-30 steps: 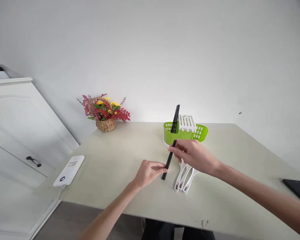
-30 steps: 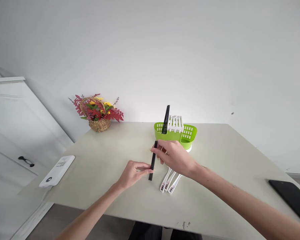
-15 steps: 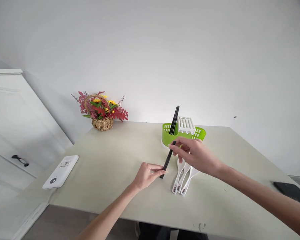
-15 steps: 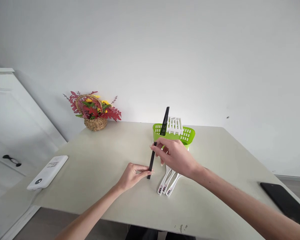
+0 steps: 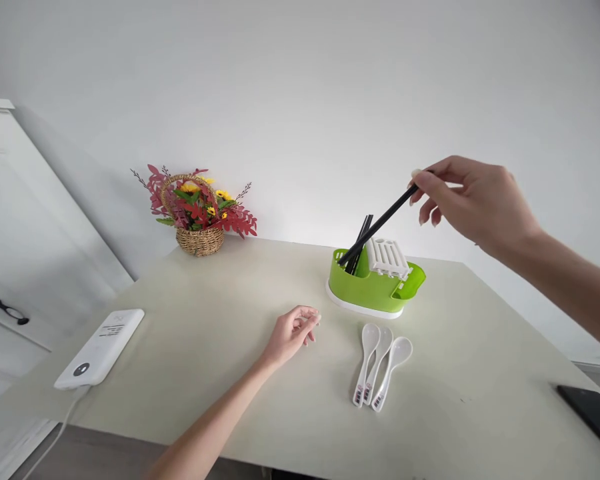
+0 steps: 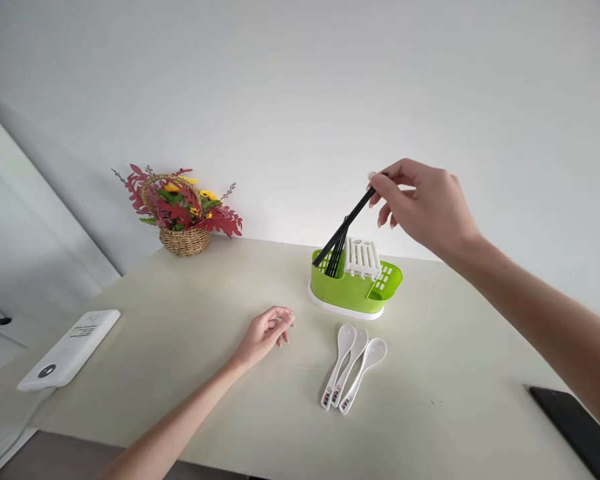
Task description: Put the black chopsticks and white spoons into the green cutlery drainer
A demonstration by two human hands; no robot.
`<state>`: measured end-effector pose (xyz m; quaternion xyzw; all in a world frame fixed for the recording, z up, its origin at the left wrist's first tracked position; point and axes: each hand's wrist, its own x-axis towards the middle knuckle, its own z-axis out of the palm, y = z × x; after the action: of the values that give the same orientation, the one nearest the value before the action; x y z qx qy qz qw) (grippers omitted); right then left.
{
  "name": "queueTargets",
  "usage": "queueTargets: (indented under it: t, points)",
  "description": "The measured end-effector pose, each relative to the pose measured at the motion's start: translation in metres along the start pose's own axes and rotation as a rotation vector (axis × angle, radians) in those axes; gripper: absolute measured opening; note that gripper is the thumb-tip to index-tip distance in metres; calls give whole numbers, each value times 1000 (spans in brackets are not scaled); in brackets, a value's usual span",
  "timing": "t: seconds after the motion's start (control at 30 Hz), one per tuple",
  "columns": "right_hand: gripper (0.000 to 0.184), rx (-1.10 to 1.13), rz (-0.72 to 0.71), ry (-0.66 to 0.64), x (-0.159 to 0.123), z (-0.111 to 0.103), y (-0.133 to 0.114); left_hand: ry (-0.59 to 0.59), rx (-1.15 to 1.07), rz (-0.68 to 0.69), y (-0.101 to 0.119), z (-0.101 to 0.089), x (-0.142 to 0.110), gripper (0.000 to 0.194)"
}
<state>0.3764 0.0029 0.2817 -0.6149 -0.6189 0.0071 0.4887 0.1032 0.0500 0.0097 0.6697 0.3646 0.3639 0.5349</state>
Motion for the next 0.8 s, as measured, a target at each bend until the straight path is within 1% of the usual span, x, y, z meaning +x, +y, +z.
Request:
queueTargets:
  t: [0.03,0.1,0.2,0.3,0.37,0.43,0.47,0.53,0.6,0.67,0.73,0.8]
  points:
    - [27,-39,1,0,8,5,3,-5,3,-1,0,0,0,45]
    - [28,-101,-8,-46,20,20,15,-20,19,3,-1,2,-1,44]
    - [33,-150,7,-175,32,52,42,-40,57,17,-2,5,-2,44]
    - [32,-172,86,-317,39,82,69,-65,98,27,-3,5,-4,44]
    - [32,-187,134,-403,42,96,83,-85,116,30,-3,5,-4,43]
    - [34,-198,155,-438,45,103,92,-97,125,28,-2,5,-5,42]
    - [35,-206,151,-423,46,103,94,-100,125,28,-2,5,-4,42]
    - [34,-237,121,-336,47,100,92,-101,122,27,-2,5,-4,41]
    - [30,-261,81,-235,46,91,85,-104,125,26,-2,5,-4,41]
    - [26,-261,40,-181,39,80,75,-101,137,22,-2,5,-3,41]
    - [26,-270,-27,-195,25,67,67,-98,150,20,-2,4,-3,42]
    - [30,-324,-127,-256,3,53,65,-99,157,20,-1,4,-2,42]
